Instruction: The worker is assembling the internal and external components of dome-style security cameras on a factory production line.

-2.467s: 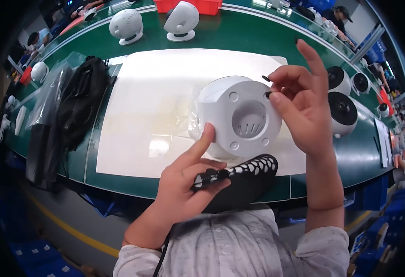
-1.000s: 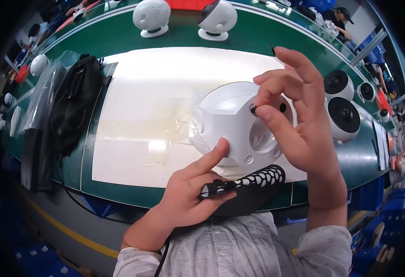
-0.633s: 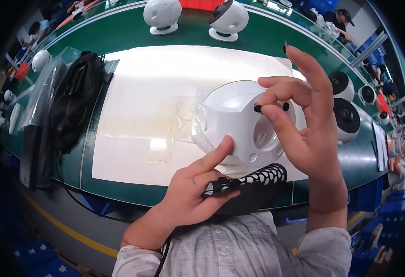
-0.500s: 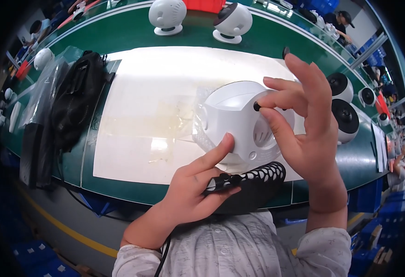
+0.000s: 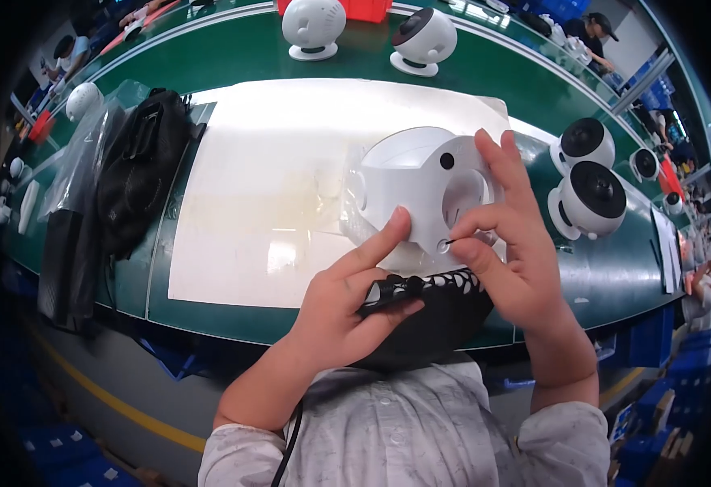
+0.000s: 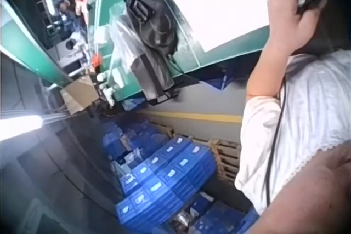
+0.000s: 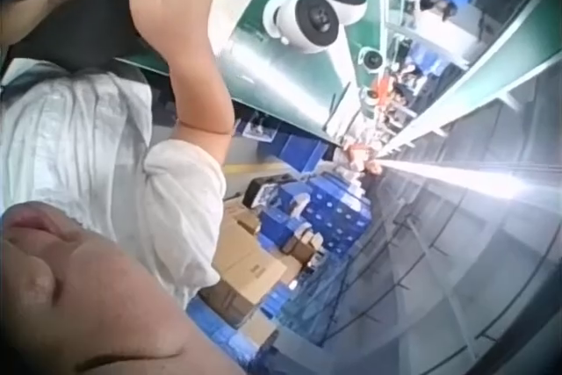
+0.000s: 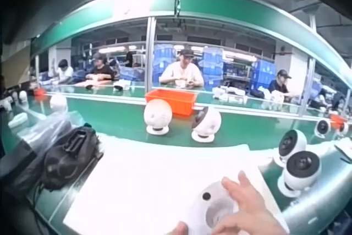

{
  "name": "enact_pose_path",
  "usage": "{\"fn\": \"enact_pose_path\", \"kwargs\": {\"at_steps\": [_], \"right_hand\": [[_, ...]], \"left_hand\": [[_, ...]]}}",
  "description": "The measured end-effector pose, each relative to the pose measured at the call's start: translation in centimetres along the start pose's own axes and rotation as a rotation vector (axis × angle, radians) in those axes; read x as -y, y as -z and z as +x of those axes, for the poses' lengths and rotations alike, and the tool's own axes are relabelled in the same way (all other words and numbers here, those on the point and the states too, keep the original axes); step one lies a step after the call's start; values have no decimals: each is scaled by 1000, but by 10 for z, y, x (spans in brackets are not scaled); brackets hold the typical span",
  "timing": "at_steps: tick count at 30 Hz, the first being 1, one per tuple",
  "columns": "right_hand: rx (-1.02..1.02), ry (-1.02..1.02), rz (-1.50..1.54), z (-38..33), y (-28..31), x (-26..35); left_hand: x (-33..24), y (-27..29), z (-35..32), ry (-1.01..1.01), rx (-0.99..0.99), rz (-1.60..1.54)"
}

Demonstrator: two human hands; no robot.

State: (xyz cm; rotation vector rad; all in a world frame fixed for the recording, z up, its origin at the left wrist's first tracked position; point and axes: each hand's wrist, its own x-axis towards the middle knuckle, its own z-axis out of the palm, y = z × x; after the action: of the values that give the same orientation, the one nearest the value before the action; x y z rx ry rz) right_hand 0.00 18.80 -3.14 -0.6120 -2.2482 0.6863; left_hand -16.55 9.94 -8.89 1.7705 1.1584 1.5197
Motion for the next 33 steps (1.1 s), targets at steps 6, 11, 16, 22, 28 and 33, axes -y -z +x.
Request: {"fn": "enact_pose_path", "kwargs": {"at_steps": [6, 11, 16, 22, 28, 33], "right_hand": [[49, -10, -148, -5, -2, -3], [18, 160, -562, -23, -2, 4], [25, 82, -661, -31, -4, 14], [4, 199, -442, -33, -4, 5], [-105, 226, -307, -39, 0, -7], [-307, -99, 116, -30, -3, -38]], "left_hand": [[5, -1, 1, -47, -24, -7], [6, -2, 1, -63, -34, -18], [6, -3, 1, -70, -46, -10], [5, -5, 0, 1, -71, -58], [9, -5, 1, 1, -73, -33], [10, -4, 1, -36, -24, 72]]}}
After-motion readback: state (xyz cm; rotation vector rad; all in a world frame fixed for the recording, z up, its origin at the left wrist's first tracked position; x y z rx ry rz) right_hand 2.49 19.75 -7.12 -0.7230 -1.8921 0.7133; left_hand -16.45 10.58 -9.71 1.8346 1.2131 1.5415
